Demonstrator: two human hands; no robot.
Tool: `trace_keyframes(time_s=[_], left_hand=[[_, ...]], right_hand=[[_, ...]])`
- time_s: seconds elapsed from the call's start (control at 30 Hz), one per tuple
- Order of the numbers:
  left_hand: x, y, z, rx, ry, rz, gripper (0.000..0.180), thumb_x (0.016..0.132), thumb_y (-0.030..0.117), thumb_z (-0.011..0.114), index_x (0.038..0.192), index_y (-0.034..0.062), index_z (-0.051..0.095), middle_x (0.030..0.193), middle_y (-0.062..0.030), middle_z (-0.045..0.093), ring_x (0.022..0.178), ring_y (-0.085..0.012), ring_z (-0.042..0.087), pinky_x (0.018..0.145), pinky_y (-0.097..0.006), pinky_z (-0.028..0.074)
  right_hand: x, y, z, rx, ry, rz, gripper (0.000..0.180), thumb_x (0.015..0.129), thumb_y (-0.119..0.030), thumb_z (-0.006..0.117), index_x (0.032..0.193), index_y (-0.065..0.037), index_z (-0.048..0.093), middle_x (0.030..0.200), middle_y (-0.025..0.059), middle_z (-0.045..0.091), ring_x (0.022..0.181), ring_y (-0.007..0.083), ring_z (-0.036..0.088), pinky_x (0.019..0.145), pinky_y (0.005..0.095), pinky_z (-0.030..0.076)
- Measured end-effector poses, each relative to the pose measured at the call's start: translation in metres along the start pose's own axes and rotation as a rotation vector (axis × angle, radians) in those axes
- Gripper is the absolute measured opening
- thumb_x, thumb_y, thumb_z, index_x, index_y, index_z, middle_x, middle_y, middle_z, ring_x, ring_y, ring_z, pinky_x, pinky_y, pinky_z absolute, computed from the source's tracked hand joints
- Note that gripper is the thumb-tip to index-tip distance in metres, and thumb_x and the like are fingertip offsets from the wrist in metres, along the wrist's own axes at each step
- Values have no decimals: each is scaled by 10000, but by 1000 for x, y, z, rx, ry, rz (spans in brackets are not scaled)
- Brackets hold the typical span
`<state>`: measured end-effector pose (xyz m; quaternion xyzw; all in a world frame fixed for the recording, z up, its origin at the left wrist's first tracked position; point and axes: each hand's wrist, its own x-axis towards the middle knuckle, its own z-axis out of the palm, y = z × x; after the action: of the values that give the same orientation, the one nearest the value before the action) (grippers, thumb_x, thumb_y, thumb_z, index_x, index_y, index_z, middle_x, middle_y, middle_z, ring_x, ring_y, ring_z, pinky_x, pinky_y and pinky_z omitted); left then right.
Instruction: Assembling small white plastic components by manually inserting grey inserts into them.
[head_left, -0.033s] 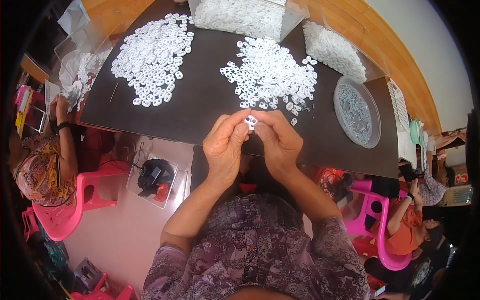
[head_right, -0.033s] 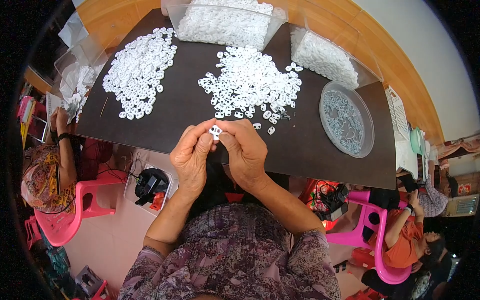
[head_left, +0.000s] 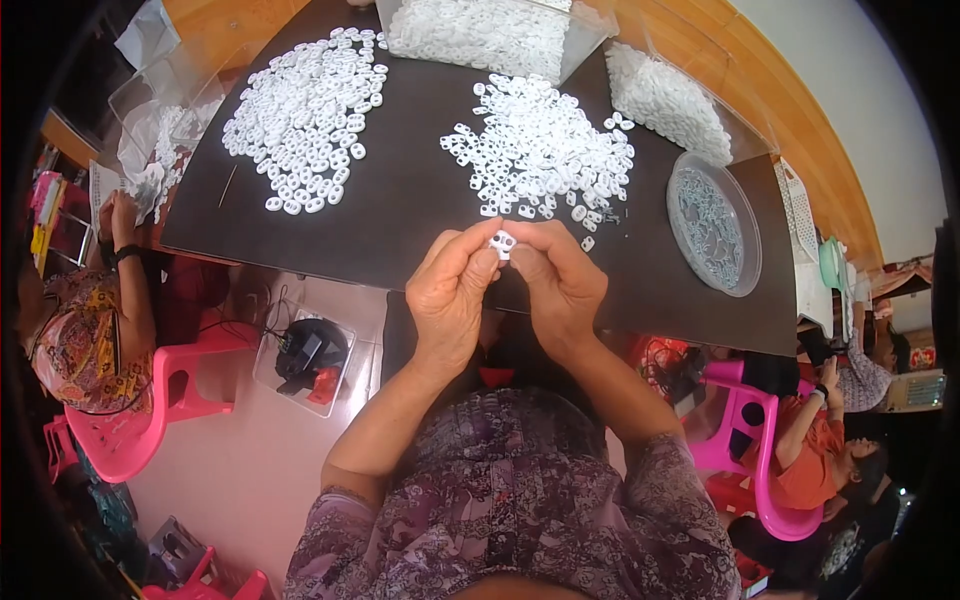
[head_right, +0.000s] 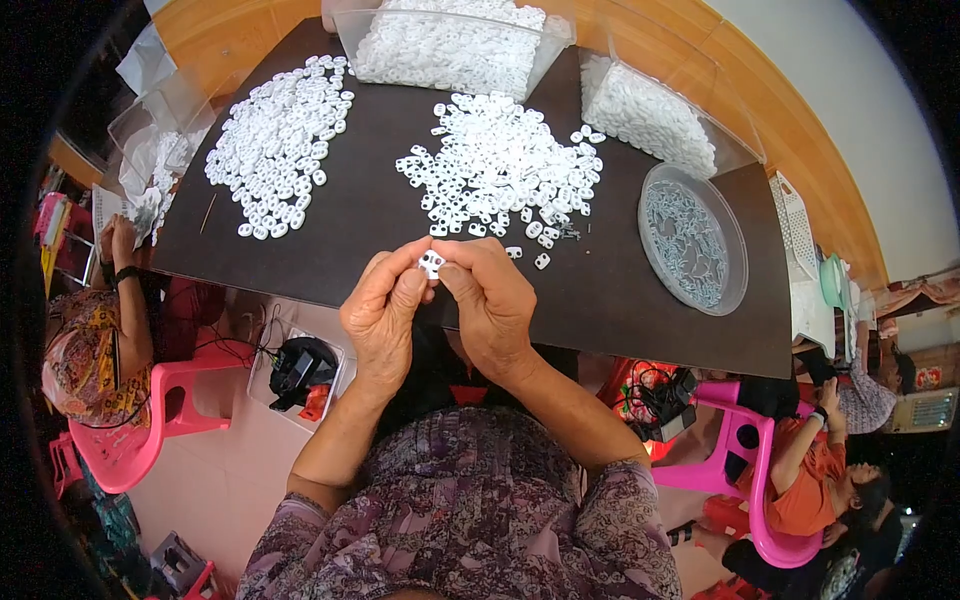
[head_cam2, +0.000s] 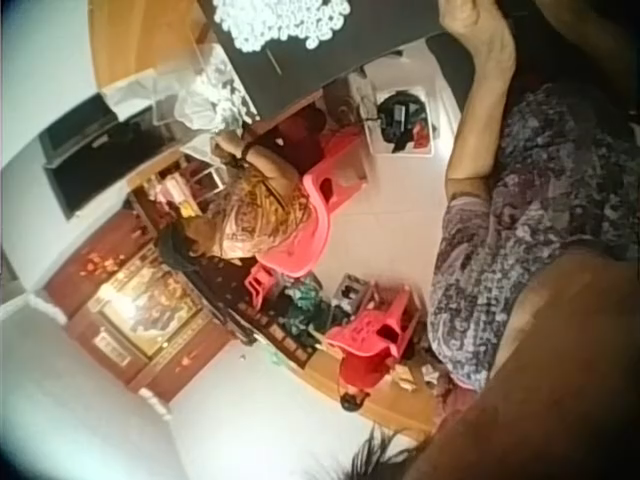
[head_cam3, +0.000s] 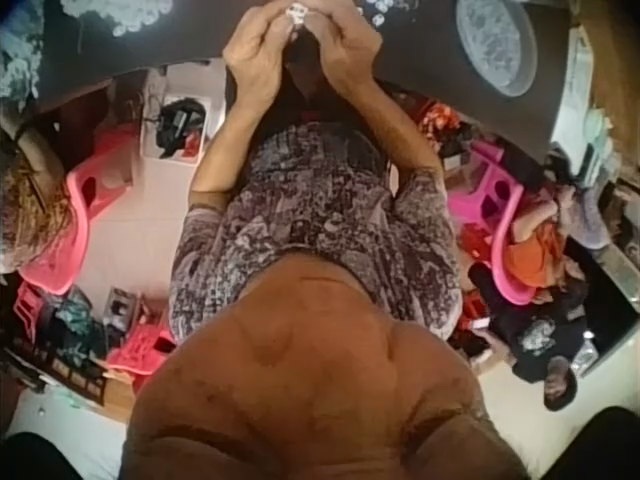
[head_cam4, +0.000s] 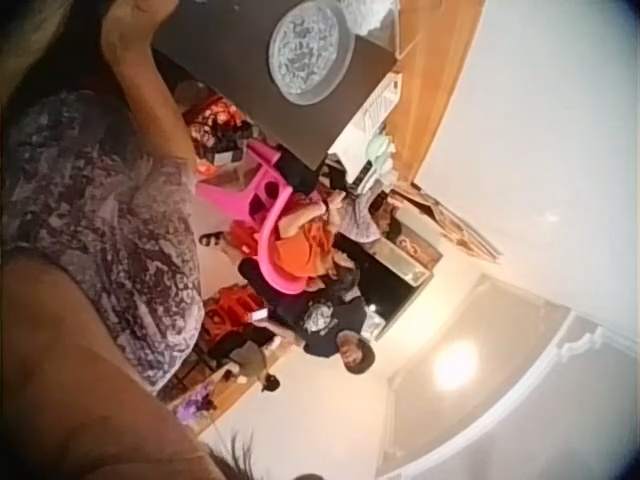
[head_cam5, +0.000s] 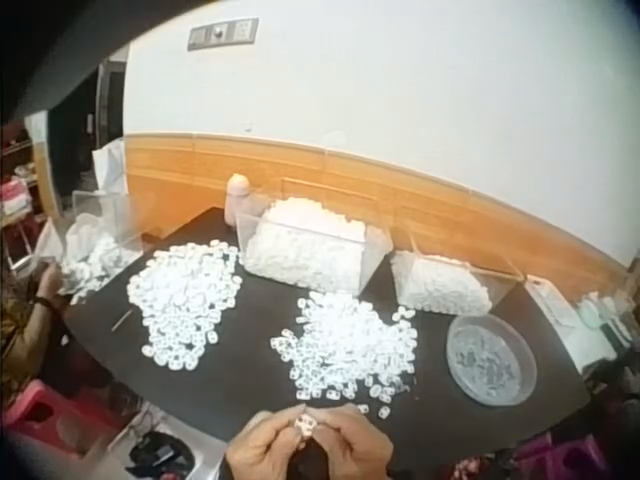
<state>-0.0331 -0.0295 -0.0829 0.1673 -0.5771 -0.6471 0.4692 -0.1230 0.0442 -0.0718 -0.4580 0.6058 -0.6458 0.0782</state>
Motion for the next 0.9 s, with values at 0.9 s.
trace_keyframes(time_s=[0.9], left_hand=[[-4,1,-7,-114,9,-46,222,853,28,602,1070,-9,631,811,-22,538,706,-78,498,629,-195,420]], right_hand=[[-3,-8,-3,-13,-105,27,213,827,52,553,1032,25,607,954,63,582,873,101,531,756,223,425]])
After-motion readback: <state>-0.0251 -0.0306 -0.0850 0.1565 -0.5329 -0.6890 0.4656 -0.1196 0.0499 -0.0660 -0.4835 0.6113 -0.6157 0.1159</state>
